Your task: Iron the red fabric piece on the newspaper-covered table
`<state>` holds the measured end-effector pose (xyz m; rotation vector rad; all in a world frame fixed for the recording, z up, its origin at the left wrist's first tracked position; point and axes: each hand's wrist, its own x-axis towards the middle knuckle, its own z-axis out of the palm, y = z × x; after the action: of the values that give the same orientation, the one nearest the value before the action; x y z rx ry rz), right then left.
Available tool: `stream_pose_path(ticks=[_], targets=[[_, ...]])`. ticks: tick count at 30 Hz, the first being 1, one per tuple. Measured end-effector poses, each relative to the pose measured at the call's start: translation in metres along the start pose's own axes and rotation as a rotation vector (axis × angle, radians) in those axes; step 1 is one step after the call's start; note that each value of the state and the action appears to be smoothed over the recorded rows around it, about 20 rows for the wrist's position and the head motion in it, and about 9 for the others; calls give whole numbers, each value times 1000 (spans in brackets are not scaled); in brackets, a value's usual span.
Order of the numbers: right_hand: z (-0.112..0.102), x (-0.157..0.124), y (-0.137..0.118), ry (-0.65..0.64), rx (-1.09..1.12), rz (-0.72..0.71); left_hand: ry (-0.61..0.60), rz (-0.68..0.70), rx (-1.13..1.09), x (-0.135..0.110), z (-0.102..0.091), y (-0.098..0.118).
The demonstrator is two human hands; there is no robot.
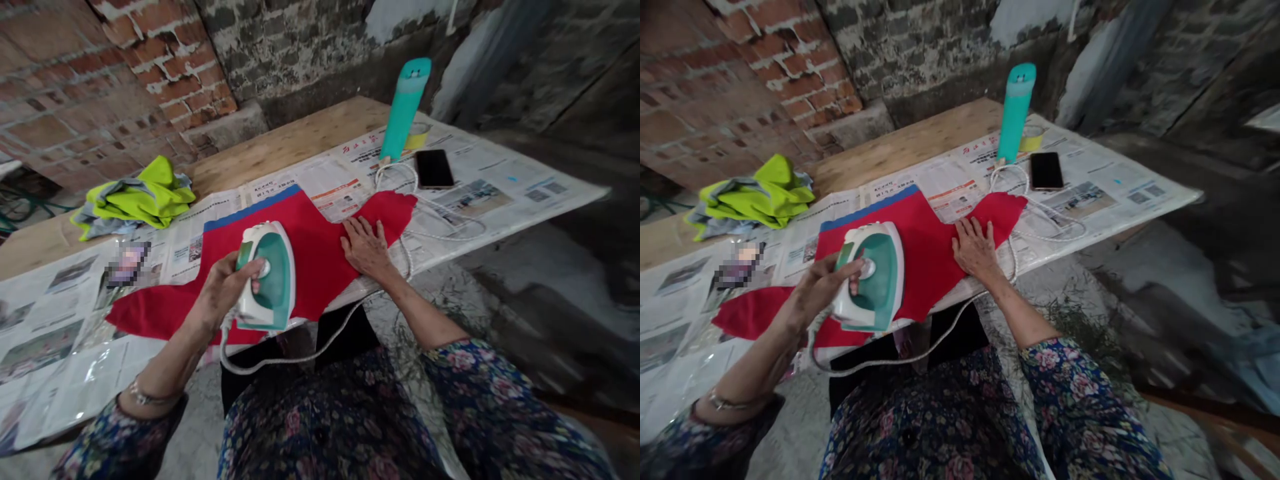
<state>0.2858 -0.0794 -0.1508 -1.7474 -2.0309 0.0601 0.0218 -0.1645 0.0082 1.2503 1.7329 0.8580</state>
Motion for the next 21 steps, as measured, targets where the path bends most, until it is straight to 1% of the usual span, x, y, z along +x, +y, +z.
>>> stream_pose_path(ticks=[3, 6, 8, 9, 10, 11, 12, 13, 15, 16, 18, 19, 21], targets=[[0, 1, -2, -8, 11, 13, -69, -65, -161, 17, 33, 12], [-2, 2, -5, -7, 39, 24, -125, -108, -291, 28, 58, 27], [-5, 2, -7, -13, 56, 26, -171, -97, -331, 31, 66, 33], [-6, 2, -7, -17, 63, 28, -203, -70, -329, 32, 67, 33], [-8, 2, -8, -18, 72, 30, -230, -23, -307, 33, 66, 29], [-11, 2, -7, -15, 85, 31, -233, 51, -268, 33, 62, 21], [-13, 1, -7, -3, 105, 30, -210, 144, -211, 33, 57, 9], [-17, 1, -6, 19, 132, 28, -134, 271, -137, 33, 51, -7], [-24, 1, -7, 94, 215, 43, 128, 504, 40, 34, 38, -50], [-28, 1, -10, 133, 275, 62, 221, 608, 154, 35, 32, -74], [-37, 5, -22, 164, 442, 106, 231, 770, 414, 37, 24, -121], [-42, 8, -31, 145, 543, 123, 225, 817, 531, 37, 22, -142], [-52, 17, -55, 46, 731, 139, 243, 835, 727, 36, 19, -172]])
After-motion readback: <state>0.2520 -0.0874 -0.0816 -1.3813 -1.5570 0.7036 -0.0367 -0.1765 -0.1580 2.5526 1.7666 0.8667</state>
